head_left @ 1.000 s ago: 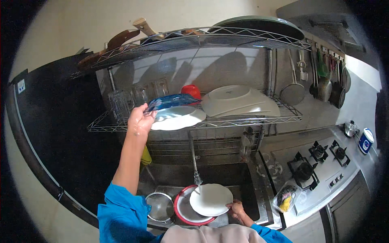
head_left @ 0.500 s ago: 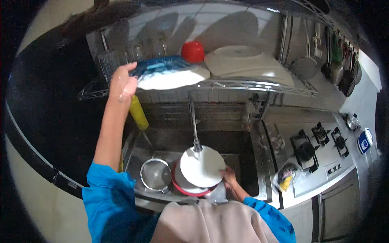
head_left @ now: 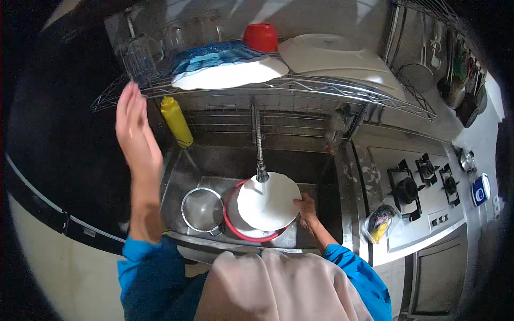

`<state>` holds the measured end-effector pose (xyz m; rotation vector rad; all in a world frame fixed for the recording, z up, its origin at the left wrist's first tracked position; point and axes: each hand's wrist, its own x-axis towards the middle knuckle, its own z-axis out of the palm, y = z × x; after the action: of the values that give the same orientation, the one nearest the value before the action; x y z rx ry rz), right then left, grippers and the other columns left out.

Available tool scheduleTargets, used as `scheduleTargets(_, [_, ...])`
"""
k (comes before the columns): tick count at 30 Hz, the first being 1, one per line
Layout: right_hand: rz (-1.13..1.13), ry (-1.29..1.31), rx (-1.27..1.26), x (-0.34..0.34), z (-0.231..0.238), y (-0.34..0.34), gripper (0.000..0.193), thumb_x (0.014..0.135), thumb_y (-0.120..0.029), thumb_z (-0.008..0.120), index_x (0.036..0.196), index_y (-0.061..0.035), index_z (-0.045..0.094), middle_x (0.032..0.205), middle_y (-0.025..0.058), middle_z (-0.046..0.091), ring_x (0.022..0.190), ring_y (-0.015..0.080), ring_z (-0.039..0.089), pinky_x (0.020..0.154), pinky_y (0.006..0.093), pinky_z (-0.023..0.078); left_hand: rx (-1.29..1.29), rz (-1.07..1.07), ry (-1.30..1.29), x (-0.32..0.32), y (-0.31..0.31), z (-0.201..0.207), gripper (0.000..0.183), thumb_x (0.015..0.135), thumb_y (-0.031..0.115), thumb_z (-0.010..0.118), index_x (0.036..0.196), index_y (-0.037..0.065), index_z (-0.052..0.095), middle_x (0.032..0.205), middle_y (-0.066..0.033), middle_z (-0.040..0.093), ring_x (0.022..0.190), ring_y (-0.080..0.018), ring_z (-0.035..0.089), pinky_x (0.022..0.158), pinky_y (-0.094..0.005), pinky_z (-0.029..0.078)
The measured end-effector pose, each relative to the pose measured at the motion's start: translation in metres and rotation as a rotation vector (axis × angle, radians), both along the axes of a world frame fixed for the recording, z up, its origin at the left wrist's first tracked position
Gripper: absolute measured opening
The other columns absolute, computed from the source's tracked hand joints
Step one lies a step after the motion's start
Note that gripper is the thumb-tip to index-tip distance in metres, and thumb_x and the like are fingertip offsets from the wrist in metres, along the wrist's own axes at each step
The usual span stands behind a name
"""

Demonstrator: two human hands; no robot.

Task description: The person washes plates, a pot, and a lid using a sponge and water, then rinses a strainer and wipes the counter with a cloth.

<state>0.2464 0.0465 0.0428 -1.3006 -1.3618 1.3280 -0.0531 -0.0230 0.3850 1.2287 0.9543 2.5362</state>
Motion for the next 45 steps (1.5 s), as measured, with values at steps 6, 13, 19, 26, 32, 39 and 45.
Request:
scheduleTargets(6, [0.211, 0.221, 0.132, -0.014, -0.039, 0.034, 0.029, 0.07, -0.011, 0.054, 0.098, -0.0016, 0.051, 0.09, 0.014, 0.055, 0.083, 0.0268, 0.052, 0.074, 0.038, 0.041, -0.402, -0.031, 0.142, 0.044, -0.016, -0.215, 0.053, 0.081, 0.009, 0.047, 0.126, -0.001, 0.022, 0.131, -0.0163, 0.026, 0.124, -0.0241, 0.02, 0.101, -0.0336, 0.015])
scheduleTargets(13, [0.385, -0.806, 0.785, -0.039, -0.075, 0.101, 0.03, 0.075, -0.02, 0.045, 0.095, 0.0012, 0.052, 0.096, 0.019, 0.054, 0.081, 0.0327, 0.054, 0.072, 0.0372, 0.044, -0.55, -0.963, -0.84, 0.097, -0.008, -0.307, 0.049, 0.081, 0.035, 0.04, 0.116, 0.001, 0.04, 0.115, -0.0137, 0.047, 0.106, -0.0294, 0.044, 0.093, -0.0411, 0.033])
scheduleTargets(19, [0.374, -0.327, 0.782, -0.145, 0.016, 0.011, 0.049, 0.072, -0.028, 0.052, 0.107, 0.0056, 0.043, 0.108, 0.0196, 0.045, 0.106, 0.0353, 0.035, 0.092, 0.0455, 0.025, -0.563, -0.826, -0.835, 0.073, -0.024, -0.307, 0.054, 0.082, 0.045, 0.037, 0.118, 0.005, 0.039, 0.117, -0.0124, 0.044, 0.108, -0.0292, 0.041, 0.092, -0.0441, 0.032])
scheduleTargets(26, [0.704, -0.25, 1.496, -0.123, 0.032, -0.001, 0.022, 0.074, -0.017, 0.047, 0.09, -0.0032, 0.05, 0.085, 0.0112, 0.049, 0.083, 0.0232, 0.049, 0.075, 0.0338, 0.038, -0.423, -0.798, -0.812, 0.047, -0.013, -0.31, 0.057, 0.084, 0.048, 0.03, 0.12, 0.004, 0.036, 0.115, -0.0106, 0.045, 0.104, -0.0274, 0.045, 0.09, -0.0401, 0.035])
scheduleTargets(32, [0.12, -0.856, 1.116, -0.103, 0.042, 0.029, 0.049, 0.07, -0.027, 0.055, 0.113, -0.0048, 0.043, 0.12, 0.0217, 0.034, 0.109, 0.0377, 0.036, 0.09, 0.0501, 0.027, -0.45, -0.919, -0.884, 0.081, 0.013, -0.331, 0.056, 0.082, 0.048, 0.037, 0.119, 0.006, 0.039, 0.113, -0.0099, 0.047, 0.104, -0.025, 0.045, 0.088, -0.0387, 0.036])
scheduleTargets(39, [0.689, -0.781, 0.967, -0.071, 0.048, 0.011, 0.043, 0.076, -0.03, 0.05, 0.113, -0.0084, 0.048, 0.12, 0.0229, 0.035, 0.113, 0.0332, 0.034, 0.091, 0.051, 0.024, -0.43, -0.883, -0.943, 0.07, 0.007, -0.325, 0.05, 0.083, 0.042, 0.038, 0.118, 0.007, 0.04, 0.112, -0.0104, 0.048, 0.103, -0.0271, 0.047, 0.088, -0.0428, 0.036])
scheduleTargets(45, [0.311, -0.233, 0.089, -0.009, 0.058, 0.065, 0.041, 0.07, -0.022, 0.059, 0.104, 0.0002, 0.052, 0.108, 0.0215, 0.046, 0.099, 0.0292, 0.044, 0.084, 0.0384, 0.035, -0.473, -1.019, -0.959, 0.101, 0.007, -0.317, 0.049, 0.082, 0.041, 0.04, 0.116, 0.006, 0.041, 0.11, -0.0114, 0.05, 0.101, -0.0268, 0.049, 0.091, -0.0428, 0.035])
